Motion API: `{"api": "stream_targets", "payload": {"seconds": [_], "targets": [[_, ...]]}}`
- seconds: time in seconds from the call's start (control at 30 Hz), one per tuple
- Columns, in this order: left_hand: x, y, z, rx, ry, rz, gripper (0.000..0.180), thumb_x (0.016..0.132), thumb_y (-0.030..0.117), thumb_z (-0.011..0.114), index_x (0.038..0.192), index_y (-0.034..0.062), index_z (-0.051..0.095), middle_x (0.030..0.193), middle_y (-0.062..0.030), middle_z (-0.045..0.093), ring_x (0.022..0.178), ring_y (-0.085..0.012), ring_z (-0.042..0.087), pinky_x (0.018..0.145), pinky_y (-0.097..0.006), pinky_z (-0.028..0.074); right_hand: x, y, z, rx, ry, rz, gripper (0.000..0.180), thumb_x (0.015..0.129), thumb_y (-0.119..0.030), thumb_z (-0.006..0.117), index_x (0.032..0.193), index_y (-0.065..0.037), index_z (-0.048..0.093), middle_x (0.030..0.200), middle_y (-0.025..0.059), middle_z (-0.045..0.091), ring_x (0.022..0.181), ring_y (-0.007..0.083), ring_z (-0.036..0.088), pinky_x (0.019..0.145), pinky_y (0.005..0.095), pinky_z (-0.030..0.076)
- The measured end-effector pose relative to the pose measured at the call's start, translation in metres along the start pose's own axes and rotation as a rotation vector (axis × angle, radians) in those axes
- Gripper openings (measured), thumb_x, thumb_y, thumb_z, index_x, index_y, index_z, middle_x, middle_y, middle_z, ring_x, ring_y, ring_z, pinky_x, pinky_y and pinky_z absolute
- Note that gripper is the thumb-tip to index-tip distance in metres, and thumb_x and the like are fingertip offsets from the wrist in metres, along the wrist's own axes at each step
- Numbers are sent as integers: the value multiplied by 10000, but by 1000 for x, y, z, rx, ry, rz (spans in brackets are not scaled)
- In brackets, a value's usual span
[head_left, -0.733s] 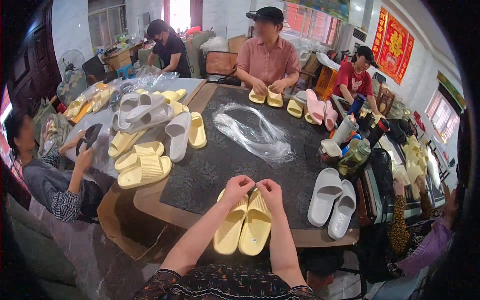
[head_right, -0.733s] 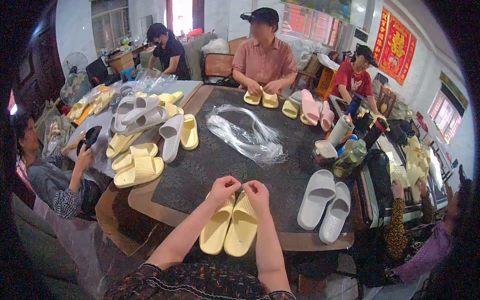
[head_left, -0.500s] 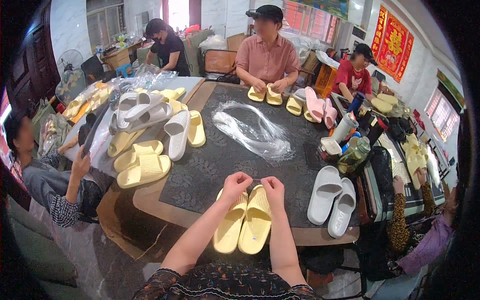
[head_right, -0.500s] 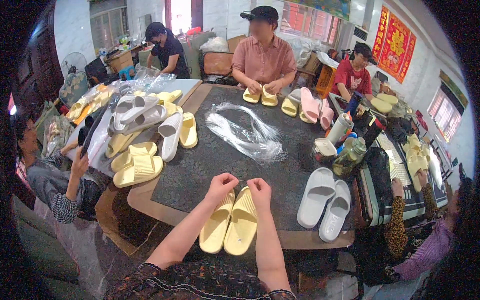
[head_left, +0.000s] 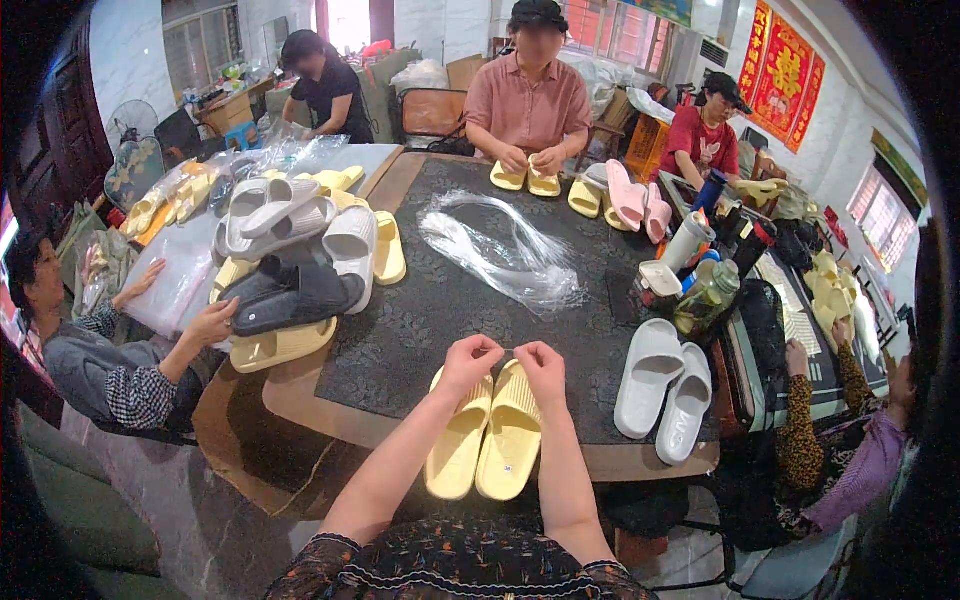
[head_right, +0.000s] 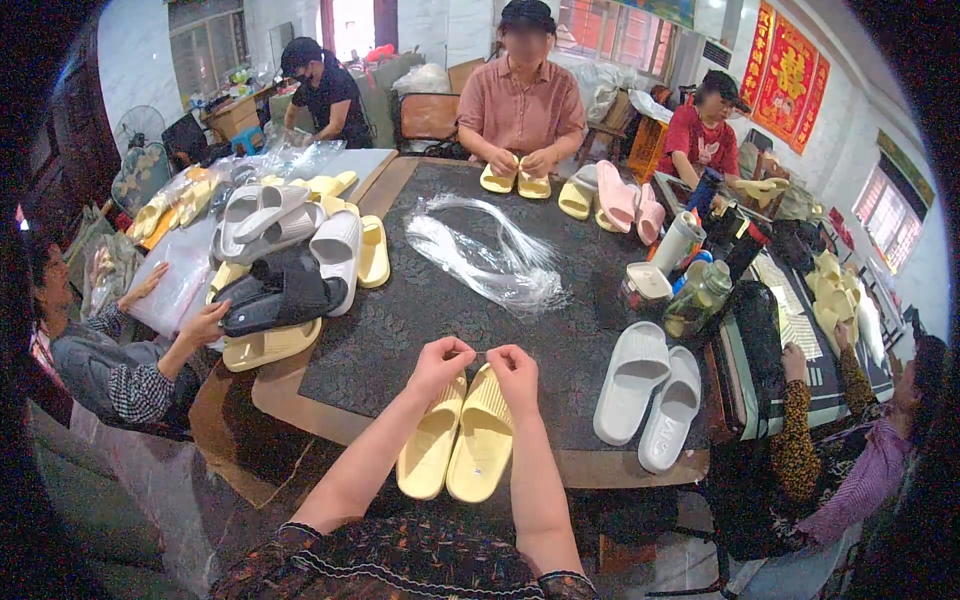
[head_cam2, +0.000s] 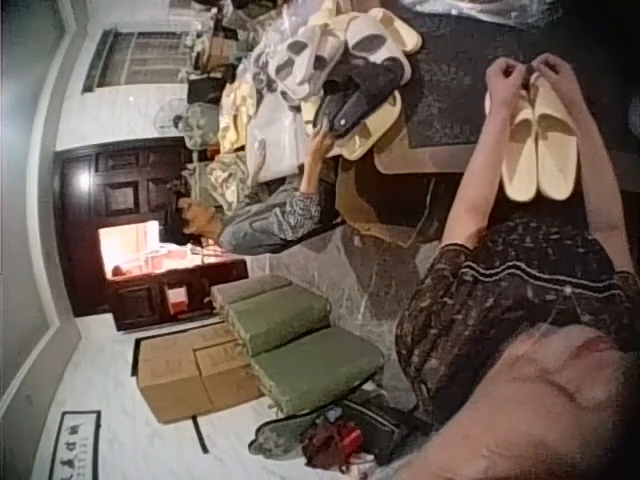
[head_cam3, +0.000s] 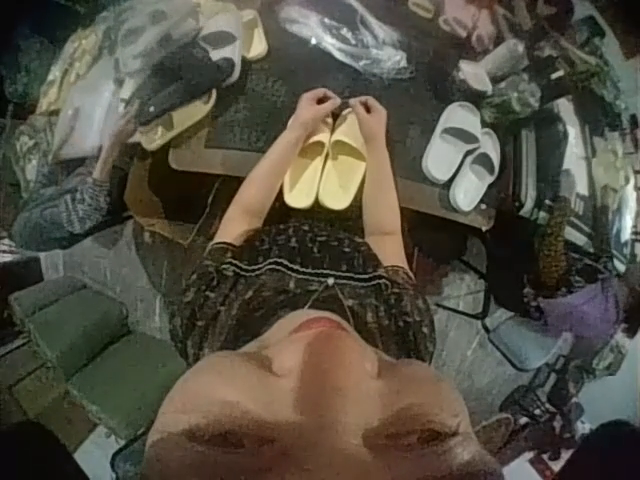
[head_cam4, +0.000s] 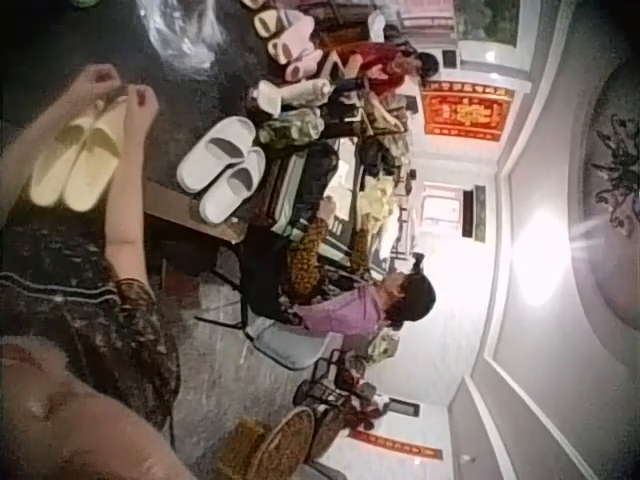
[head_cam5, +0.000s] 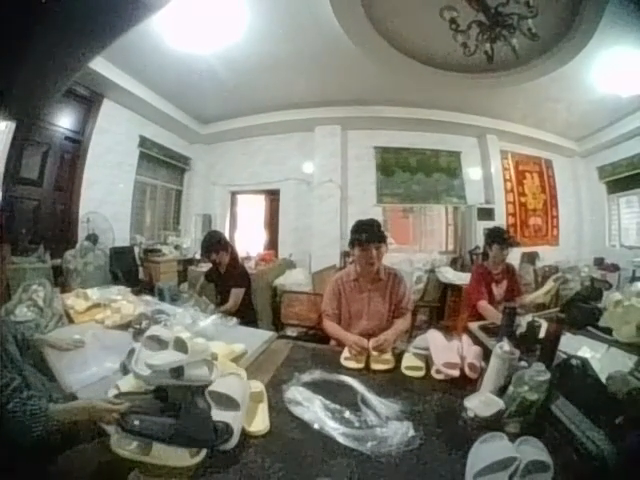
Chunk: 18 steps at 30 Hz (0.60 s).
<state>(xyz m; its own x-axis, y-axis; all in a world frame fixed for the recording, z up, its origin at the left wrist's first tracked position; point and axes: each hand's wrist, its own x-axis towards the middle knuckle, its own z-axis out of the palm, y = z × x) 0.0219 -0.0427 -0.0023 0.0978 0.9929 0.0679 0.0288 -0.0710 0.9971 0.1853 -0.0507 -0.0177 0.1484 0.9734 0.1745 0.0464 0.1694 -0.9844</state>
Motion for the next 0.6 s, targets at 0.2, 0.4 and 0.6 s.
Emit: {"api": "stream_targets", "payload": {"seconds": [0.2, 0.4, 0.6], "targets": [[0, -2, -2, -42, -7, -4, 96, 812, 116, 688, 842, 31, 654, 745, 9, 642, 691, -51, 567, 628, -222, 461, 2, 6, -2, -11, -45, 10, 117, 847, -132, 671, 801, -32, 629, 711, -74, 561, 654, 10, 472, 596, 192, 384], [-1, 2, 0, -72, 7, -15, 92, 809, 102, 688, 839, 22, 654, 761, -3, 651, 709, -56, 579, 647, -223, 469, 2, 2, -1, 100, 70, 18, 124, 839, -132, 675, 796, -23, 636, 688, -68, 553, 638, 14, 466, 577, 192, 383], [-2, 2, 0, -2, -21, 62, 97, 808, 105, 689, 834, 21, 648, 757, -3, 645, 694, -57, 567, 630, -224, 463, 0, -1, 1, 23, -21, -17, 117, 834, -118, 679, 795, -19, 632, 687, -66, 552, 635, 16, 467, 588, 188, 389]]}}
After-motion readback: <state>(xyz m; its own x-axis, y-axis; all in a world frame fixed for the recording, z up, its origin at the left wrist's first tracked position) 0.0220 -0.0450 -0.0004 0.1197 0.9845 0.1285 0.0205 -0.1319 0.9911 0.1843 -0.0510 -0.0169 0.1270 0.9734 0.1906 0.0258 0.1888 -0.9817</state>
